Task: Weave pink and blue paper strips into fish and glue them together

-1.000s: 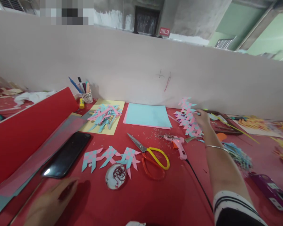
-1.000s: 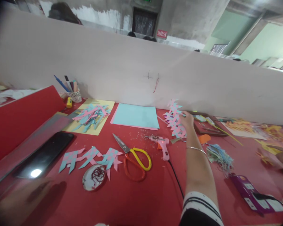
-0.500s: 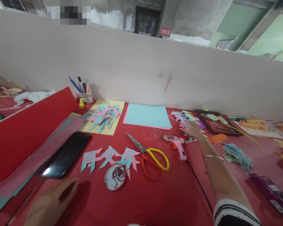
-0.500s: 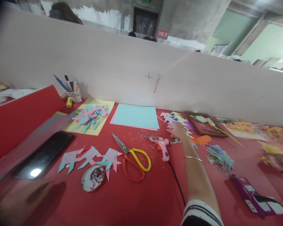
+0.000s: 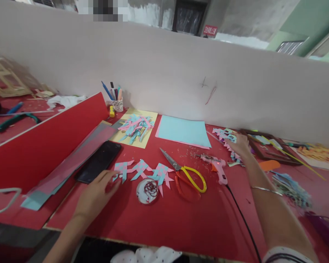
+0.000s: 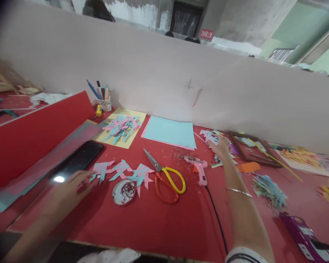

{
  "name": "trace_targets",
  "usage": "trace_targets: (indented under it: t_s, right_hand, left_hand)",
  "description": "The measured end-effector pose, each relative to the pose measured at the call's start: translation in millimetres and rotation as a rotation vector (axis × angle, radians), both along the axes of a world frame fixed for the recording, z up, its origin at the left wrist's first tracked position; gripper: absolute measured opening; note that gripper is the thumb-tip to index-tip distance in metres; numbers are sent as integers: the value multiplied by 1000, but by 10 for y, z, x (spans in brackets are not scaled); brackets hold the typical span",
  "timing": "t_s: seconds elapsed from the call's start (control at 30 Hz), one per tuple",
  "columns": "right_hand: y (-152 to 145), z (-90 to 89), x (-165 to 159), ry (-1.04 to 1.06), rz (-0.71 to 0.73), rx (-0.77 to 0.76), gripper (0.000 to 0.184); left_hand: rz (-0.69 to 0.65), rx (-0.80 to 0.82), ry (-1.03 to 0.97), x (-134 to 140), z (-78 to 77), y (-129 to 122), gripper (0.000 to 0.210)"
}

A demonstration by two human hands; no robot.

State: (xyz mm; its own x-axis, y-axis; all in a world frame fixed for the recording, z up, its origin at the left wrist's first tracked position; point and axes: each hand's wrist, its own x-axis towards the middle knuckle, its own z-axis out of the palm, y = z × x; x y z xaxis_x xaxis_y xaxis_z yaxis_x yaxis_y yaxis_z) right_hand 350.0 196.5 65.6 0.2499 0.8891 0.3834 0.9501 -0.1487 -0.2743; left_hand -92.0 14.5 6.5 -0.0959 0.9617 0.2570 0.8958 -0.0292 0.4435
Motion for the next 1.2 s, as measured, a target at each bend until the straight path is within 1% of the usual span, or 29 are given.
trace_targets:
  t_s: [0.03, 0.1, 0.13, 0.2, 0.27, 0.33, 0.4, 0.47, 0.53, 0.6, 0.7, 0.8, 0.93, 1.0, 1.07, 1.1, 1.13, 1.2]
  right_hand:
    - [-41, 84, -103, 69, 42, 42, 31]
    - [-198, 234, -356, 198, 214, 131, 23]
    - [-312, 291, -499, 230, 329, 155, 20]
    - [-587, 353, -799, 266, 566, 126, 17]
    - [-878, 339, -1095, 284, 746, -18, 17]
    - [-1125, 265, -1364, 282, 876, -185, 17]
    - [-1293, 165, -1590, 276, 994, -353, 16]
    - [-1375, 70, -1770, 241, 1059, -439, 17]
    - [-1390, 5, -1904, 219, 1089, -464, 16]
    - [-1367, -19, -2005, 213, 1106, -459, 15]
    - [-1318, 15, -2113, 184, 1111, -447, 14]
    - [-1288, 82, -2191, 155, 1089, -442, 13]
    - [-1230, 98, -2307, 183, 1060, -436, 13]
    - [-1153, 60, -2408, 126, 1020, -439, 13]
    - [-1038, 3, -2546, -24, 976, -439, 14]
    - [-971, -31, -2624, -107, 965, -450, 15]
    - [-901, -68, -2703, -135, 953, -456, 15]
    - [-768, -150, -2850, -162, 943, -469, 13]
  left_hand:
    - [-23, 37, 19, 9, 6, 32, 34]
    - [-112, 71, 40, 23, 2, 84, 31]
    - [-147, 77, 47, 27, -5, 102, 30]
    - [-179, 63, 68, 27, -28, 123, 27]
    - [-167, 26, 89, 16, -63, 134, 25]
    - [-150, -4, 75, -3, -108, 148, 24]
    - [-149, -13, 22, -24, -152, 170, 22]
    - [-167, -24, -29, -42, -178, 197, 18]
    - [-185, -44, -51, -53, -175, 222, 14]
    - [-198, -64, -43, -56, -140, 238, 12]
    - [-211, -113, 23, -49, -52, 236, 13]
    - [-207, -162, 109, -35, 21, 210, 19]
    - [-154, -138, 141, -21, 27, 176, 22]
    - [-122, -82, 61, -18, 12, 177, 20]
    - [-121, -28, -89, -24, 19, 202, 19]
    - [-130, -10, -164, -31, 35, 225, 19]
    - [-140, 1, -221, -42, 62, 257, 19]
    - [-148, 20, -273, -75, 138, 343, 19]
